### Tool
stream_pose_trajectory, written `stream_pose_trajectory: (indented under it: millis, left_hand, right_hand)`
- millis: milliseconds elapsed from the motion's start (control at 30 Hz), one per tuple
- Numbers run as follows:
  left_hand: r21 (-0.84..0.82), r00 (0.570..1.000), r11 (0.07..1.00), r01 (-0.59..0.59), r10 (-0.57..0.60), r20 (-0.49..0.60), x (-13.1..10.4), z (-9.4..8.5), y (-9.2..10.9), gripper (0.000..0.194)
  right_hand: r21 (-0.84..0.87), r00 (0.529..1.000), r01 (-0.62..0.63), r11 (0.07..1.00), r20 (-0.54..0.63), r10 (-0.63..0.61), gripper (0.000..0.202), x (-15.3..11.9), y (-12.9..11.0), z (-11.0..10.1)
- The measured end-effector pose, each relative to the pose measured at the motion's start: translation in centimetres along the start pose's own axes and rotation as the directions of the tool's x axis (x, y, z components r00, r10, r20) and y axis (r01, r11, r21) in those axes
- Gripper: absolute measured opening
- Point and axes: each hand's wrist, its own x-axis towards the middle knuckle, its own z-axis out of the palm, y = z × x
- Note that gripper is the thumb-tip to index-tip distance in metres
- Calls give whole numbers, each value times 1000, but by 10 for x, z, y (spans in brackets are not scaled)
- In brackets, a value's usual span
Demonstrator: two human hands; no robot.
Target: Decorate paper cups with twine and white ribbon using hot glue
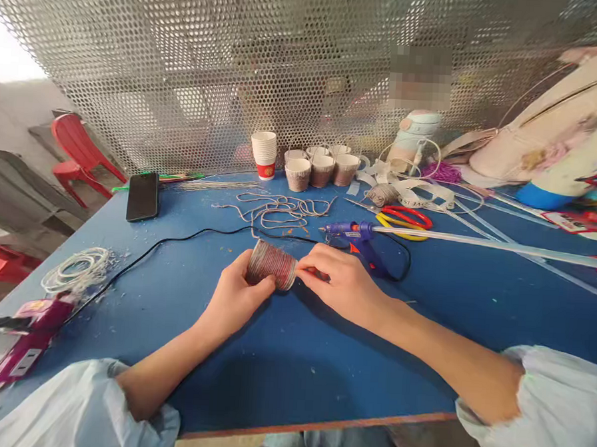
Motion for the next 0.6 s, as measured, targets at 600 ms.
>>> stream_pose_trajectory:
  millis: [600]
  left_hand:
    - [15,998,1000,-19,18,64,-1,-3,-2,14]
  right_hand:
    - [-1,999,-46,999,26,46,10,2,4,-4]
